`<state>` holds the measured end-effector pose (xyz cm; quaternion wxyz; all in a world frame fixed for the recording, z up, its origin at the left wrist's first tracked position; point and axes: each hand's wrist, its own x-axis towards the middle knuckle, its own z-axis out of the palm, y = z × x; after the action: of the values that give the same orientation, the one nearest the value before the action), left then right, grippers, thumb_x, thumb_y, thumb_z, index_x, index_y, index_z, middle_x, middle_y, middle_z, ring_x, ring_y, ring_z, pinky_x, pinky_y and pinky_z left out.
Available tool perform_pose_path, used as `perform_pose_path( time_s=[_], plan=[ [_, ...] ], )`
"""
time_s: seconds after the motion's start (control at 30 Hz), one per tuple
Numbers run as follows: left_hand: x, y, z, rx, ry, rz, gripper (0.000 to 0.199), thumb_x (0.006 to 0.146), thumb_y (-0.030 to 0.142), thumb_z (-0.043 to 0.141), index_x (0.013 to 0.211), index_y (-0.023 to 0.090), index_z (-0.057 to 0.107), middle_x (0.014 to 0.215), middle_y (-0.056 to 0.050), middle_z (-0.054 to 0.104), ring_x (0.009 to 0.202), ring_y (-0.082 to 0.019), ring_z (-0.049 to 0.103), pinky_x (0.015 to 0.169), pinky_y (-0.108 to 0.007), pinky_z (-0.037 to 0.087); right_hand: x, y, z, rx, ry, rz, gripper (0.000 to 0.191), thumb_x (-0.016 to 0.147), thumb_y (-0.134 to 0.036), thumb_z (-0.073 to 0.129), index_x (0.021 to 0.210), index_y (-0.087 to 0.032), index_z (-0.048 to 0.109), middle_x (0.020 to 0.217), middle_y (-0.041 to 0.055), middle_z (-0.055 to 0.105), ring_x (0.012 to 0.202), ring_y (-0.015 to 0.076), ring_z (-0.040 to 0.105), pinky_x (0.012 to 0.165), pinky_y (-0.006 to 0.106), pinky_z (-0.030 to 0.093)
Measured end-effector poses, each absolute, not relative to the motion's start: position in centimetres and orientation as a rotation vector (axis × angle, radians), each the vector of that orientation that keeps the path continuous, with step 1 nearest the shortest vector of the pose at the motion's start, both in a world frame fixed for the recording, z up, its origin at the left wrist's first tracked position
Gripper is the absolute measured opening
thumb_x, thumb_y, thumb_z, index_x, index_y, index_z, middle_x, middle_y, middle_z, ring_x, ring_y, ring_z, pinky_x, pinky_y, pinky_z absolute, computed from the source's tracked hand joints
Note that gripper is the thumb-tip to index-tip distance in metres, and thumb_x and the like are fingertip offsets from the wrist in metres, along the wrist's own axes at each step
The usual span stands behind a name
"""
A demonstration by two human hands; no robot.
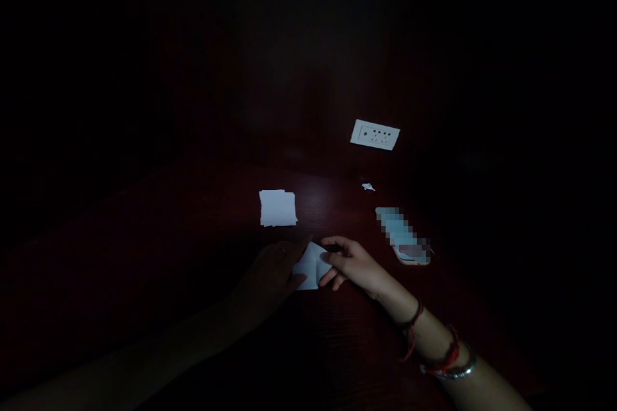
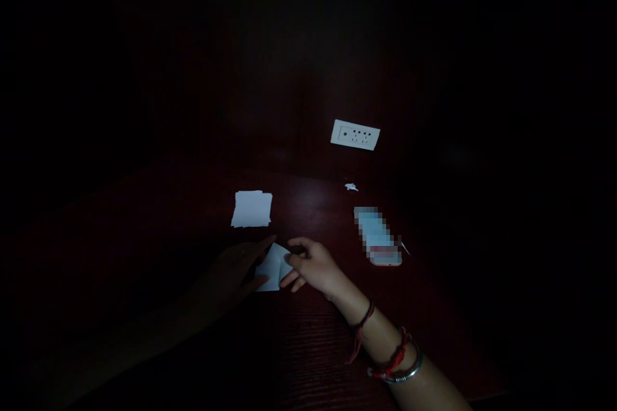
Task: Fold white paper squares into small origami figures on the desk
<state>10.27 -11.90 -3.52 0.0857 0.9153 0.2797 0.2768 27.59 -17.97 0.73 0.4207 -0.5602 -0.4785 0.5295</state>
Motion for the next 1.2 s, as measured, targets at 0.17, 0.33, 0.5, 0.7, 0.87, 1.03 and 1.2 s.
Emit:
perform_pose_path(
  time_s=[0.17,0.33,0.5,0.7,0.87,1.03,1.2],
  plan=[
    [10.3,-11.8,-3.6,2.743,0.814,0.811,0.054,0.08,0.025,0.048,0.129,0.023,0.024,0.113,-0.006,0.048,0.099,-0.022,0.045,0.084,-0.037,0.035,27.4,-18.0,0.6,-1.37,-1.161,1.217,0.039,0.071,-0.017,0.055,0.106,-0.012,0.04,0.056,-0.0039,0.053,0.049,0.013,0.06,0.037,0.017,0.044],
    [10.3,-11.8,-3.5,2.735,0.804,0.838,0.051,0.081,0.026,0.046,0.128,0.022,0.026,0.11,-0.006,0.05,0.097,-0.022,0.047,0.083,-0.038,0.035,27.3,-18.0,0.4,-1.376,-1.085,1.224,0.038,0.072,-0.017,0.054,0.108,-0.012,0.039,0.056,-0.0035,0.054,0.046,0.0114,0.059,0.036,0.016,0.044],
    [10.4,-11.9,-3.0,2.74,0.78,0.814,0.05,0.08,0.022,0.047,0.126,0.02,0.029,0.102,-0.006,0.054,0.091,-0.021,0.05,0.081,-0.037,0.037,26.9,-18.0,0.4,-1.415,-1.046,1.283,0.04,0.076,-0.014,0.05,0.113,-0.008,0.037,0.059,0.0019,0.06,0.049,0.0114,0.06,0.04,0.018,0.046],
    [10.3,-11.9,-2.9,2.825,0.735,0.816,0.046,0.08,0.02,0.047,0.124,0.02,0.034,0.104,-0.005,0.055,0.096,-0.023,0.047,0.083,-0.039,0.035,26.8,-18.0,0.6,-1.466,-1.153,1.268,0.02,0.075,-0.016,0.049,0.092,-0.007,0.055,0.065,0.0044,0.061,0.052,0.0093,0.059,0.042,0.017,0.046],
    [10.0,-11.6,-3.3,2.834,0.711,0.863,0.038,0.077,0.019,0.05,0.114,0.019,0.043,0.101,-0.005,0.056,0.094,-0.022,0.048,0.081,-0.038,0.036,27.3,-17.9,0.4,-1.449,-1.27,1.254,0.023,0.071,-0.02,0.054,0.09,-0.009,0.061,0.068,0.0048,0.062,0.056,0.0093,0.059,0.046,0.018,0.046],
    [9.8,-11.6,-3.3,2.791,0.742,0.888,0.033,0.073,0.019,0.052,0.106,0.02,0.047,0.098,-0.005,0.056,0.091,-0.022,0.05,0.08,-0.037,0.037,27.4,-18.2,0.5,-1.452,-1.328,1.271,0.029,0.068,-0.02,0.058,0.094,-0.01,0.062,0.072,0.0044,0.063,0.062,0.0093,0.058,0.05,0.018,0.046],
    [9.8,-12.0,-2.5,2.808,0.751,0.867,0.025,0.073,0.016,0.05,0.097,0.019,0.05,0.095,-0.003,0.056,0.089,-0.021,0.05,0.082,-0.037,0.033,27.2,-18.6,0.8,-1.384,-1.37,1.31,0.026,0.075,-0.029,0.051,0.091,-0.012,0.064,0.072,0.0031,0.062,0.063,0.0077,0.055,0.051,0.018,0.045]
  ],
)
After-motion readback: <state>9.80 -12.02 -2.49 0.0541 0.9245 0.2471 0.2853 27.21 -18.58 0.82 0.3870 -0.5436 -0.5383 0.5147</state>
